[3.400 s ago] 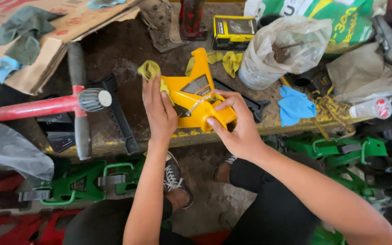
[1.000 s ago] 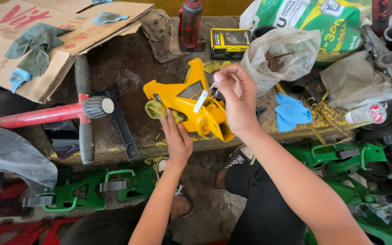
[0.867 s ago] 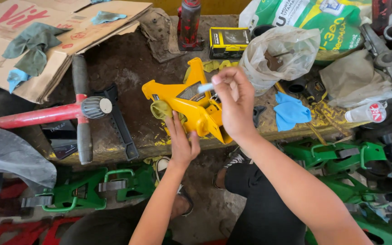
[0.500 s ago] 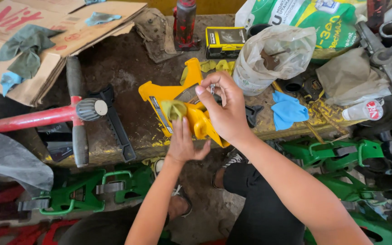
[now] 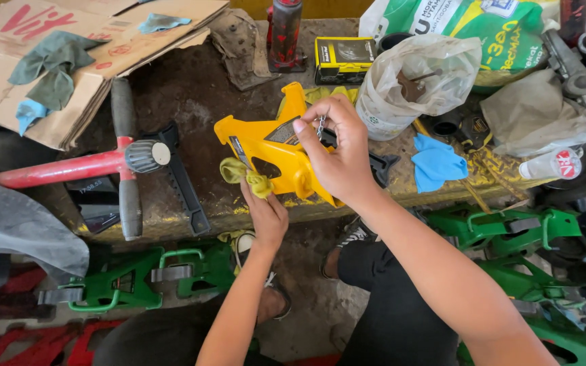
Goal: The person cleans a black plastic car part and a yellow car jack using a yellow cloth. They wipe the surfaces of both items thoroughly, turning them over to reach different sides, and place them on a cluttered workbench.
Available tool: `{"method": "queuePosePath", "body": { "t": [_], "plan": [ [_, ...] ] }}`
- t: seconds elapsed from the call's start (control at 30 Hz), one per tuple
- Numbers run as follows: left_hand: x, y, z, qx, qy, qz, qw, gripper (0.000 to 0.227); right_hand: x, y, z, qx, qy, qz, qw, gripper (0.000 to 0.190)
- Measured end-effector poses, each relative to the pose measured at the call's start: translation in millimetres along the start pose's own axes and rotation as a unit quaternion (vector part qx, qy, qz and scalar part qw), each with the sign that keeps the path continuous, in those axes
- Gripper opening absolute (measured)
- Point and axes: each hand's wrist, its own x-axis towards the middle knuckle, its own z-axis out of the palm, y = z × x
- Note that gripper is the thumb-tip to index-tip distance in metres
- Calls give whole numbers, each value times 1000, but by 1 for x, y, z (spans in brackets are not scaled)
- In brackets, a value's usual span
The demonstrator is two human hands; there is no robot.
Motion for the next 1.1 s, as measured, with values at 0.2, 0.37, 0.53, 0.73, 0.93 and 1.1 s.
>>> {"method": "queuePosePath", "body": {
  "t": [0.2, 0.37, 0.53, 0.73, 0.93, 1.1],
  "plan": [
    [-40, 5, 26, 22, -47, 50, 997, 65, 3, -1, 2, -21, 5, -6, 1000, 11],
    [-21, 24, 22, 66, -67, 124, 988, 63, 0, -3, -2, -56, -5, -9, 998, 13],
    [5, 28, -1, 6, -99, 149, 984, 67, -1, -4, -3, -30, -20, 3, 999, 13],
    [15, 75, 1, -26, -27, 113, 993, 61, -2, -9, -4, -19, -32, 2, 999, 13],
    [37, 124, -18, -91, 49, 36, 994, 48, -1, -13, -4, -58, -30, -23, 998, 13],
    [51, 131, -29, -346, 5, -265, 900, 33, -1, -12, -4, -89, -37, -24, 995, 13]
  ]
}}
